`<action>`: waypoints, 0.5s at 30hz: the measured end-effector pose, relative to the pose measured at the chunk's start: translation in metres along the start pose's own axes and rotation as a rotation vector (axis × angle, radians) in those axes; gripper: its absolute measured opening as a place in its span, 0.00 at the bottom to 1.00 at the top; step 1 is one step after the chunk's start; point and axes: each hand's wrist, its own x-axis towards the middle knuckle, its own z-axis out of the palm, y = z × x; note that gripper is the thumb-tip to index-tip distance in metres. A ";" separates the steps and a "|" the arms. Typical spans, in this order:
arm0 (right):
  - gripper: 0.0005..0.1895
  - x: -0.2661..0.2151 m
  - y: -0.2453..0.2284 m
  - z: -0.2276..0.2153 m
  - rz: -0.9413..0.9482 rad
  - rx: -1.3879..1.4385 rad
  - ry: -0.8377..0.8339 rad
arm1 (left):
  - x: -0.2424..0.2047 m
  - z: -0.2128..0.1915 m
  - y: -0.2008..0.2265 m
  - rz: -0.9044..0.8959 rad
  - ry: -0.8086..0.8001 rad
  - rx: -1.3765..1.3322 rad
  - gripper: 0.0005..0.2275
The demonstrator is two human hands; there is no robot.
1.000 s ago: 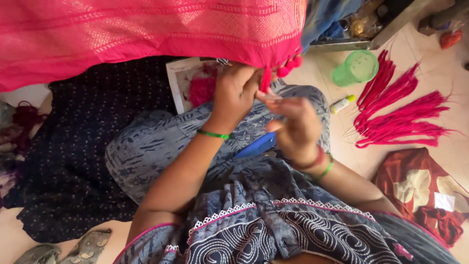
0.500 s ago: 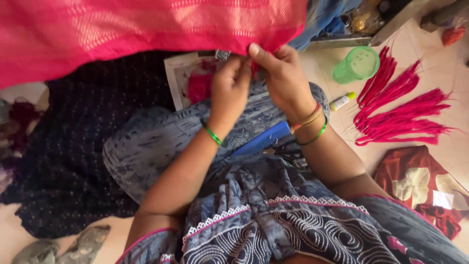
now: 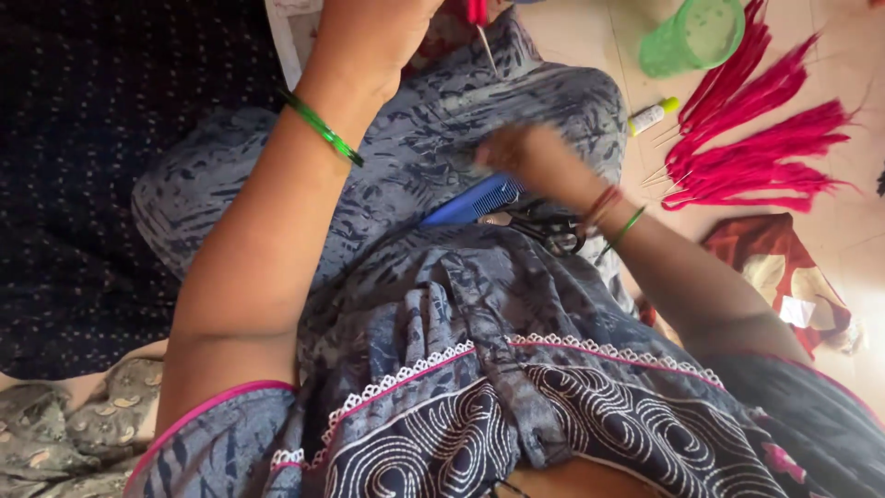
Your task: Sewing decorative tassels onto the edge of a pink fabric garment.
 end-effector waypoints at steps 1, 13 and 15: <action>0.05 -0.013 0.012 0.020 -0.181 -0.356 -0.241 | 0.002 -0.001 -0.005 -0.083 0.008 0.005 0.11; 0.16 0.020 -0.131 -0.119 -0.556 -0.902 0.151 | 0.018 -0.012 0.106 -0.358 -0.306 -0.234 0.04; 0.17 0.024 -0.142 -0.141 -0.543 -1.014 0.191 | 0.022 -0.011 0.098 -0.357 -0.336 -0.236 0.03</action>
